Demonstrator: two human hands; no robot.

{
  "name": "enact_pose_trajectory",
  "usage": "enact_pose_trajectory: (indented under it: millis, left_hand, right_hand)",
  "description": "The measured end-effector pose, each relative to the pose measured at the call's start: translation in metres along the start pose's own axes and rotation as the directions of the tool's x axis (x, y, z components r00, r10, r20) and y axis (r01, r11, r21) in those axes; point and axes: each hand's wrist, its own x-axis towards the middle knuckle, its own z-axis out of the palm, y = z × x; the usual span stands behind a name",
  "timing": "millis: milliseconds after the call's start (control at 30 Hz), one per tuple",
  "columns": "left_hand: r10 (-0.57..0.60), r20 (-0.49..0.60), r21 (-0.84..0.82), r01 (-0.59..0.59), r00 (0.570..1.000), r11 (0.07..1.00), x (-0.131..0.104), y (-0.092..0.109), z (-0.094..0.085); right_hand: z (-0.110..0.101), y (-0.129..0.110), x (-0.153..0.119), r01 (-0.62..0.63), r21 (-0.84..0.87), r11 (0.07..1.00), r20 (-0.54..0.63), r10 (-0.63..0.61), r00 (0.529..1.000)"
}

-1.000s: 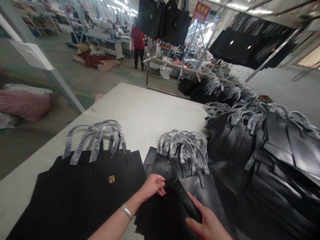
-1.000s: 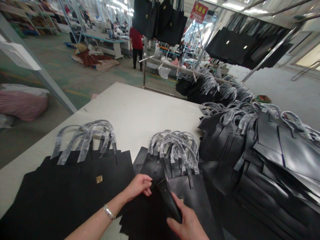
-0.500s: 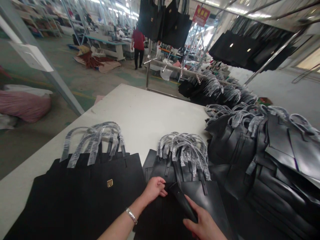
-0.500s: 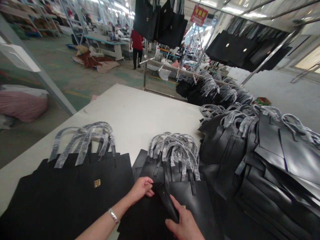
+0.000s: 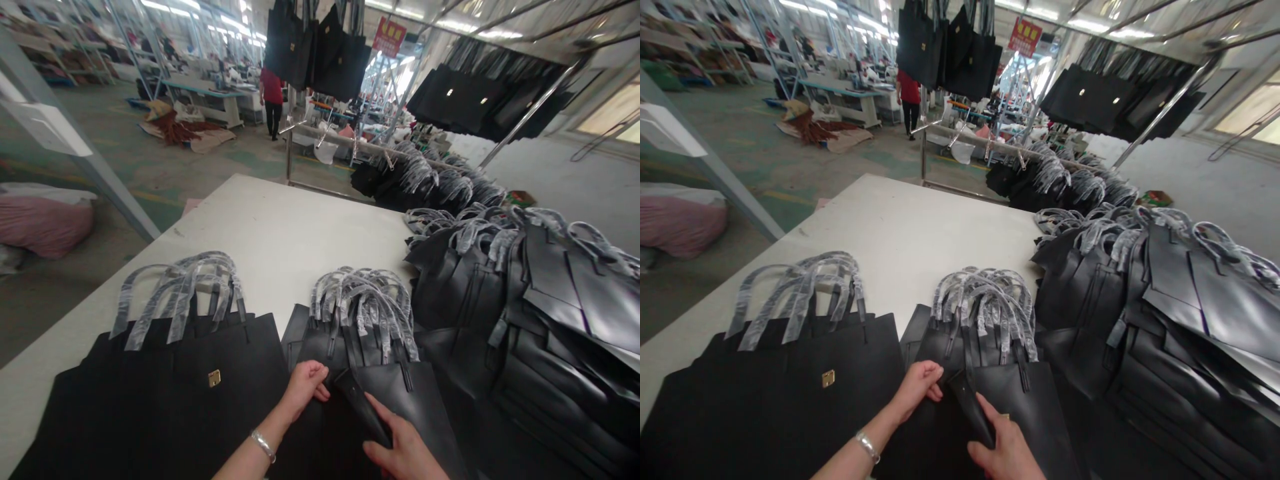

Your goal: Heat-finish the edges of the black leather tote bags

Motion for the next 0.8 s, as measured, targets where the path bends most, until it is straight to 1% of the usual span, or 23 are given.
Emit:
enact_pose_trajectory:
  millis: [133, 233, 300, 400, 433, 500, 600, 633, 700, 800]
  left_hand:
    - [-0.013, 0.069, -0.032, 0.015, 0.998, 0.999, -0.006, 0.001, -0.008]
    - [-0.005, 0.096, -0.042, 0.009, 0.995, 0.999, -0.010, 0.001, -0.009]
    - [-0.002, 0.098, -0.045, 0.007, 0.995, 0.999, -0.011, 0.001, -0.008]
    - [0.007, 0.087, -0.049, -0.003, 0.996, 0.999, -0.012, 0.002, -0.005]
    - [0.014, 0.085, -0.051, -0.010, 0.996, 0.999, -0.013, 0.003, -0.005]
    - [0.033, 0.087, -0.060, -0.028, 0.996, 0.998, -0.015, 0.005, -0.004]
    - [0.064, 0.112, -0.080, -0.056, 0.992, 0.995, -0.019, 0.009, -0.002]
    - [0.073, 0.126, -0.087, -0.062, 0.989, 0.994, -0.020, 0.011, -0.002]
    - [0.087, 0.154, -0.104, -0.071, 0.984, 0.992, -0.022, 0.013, -0.001]
    - [0.100, 0.169, -0.128, -0.078, 0.981, 0.989, -0.026, 0.016, 0.002]
  right_hand:
    - [-0.001, 0.002, -0.001, 0.018, 0.011, 1.000, -0.004, -0.018, 1.000]
    - [-0.001, 0.001, -0.002, 0.024, 0.008, 1.000, -0.011, -0.024, 1.000]
    - [-0.002, -0.001, -0.003, 0.025, 0.007, 1.000, -0.047, -0.025, 0.999]
    - [-0.007, -0.008, -0.005, 0.055, 0.035, 0.998, -0.130, -0.050, 0.990]
    - [-0.009, -0.011, -0.007, 0.066, 0.053, 0.996, -0.132, -0.058, 0.989]
    - [-0.013, -0.016, -0.010, 0.056, 0.086, 0.995, -0.070, -0.050, 0.996]
    - [-0.013, -0.024, -0.014, -0.018, 0.098, 0.995, 0.096, 0.008, 0.995]
    - [-0.012, -0.026, -0.014, -0.037, 0.095, 0.995, 0.131, 0.025, 0.991]
    - [-0.010, -0.031, -0.015, -0.054, 0.103, 0.993, 0.147, 0.038, 0.988]
    - [-0.008, -0.038, -0.015, -0.053, 0.131, 0.990, 0.118, 0.037, 0.992]
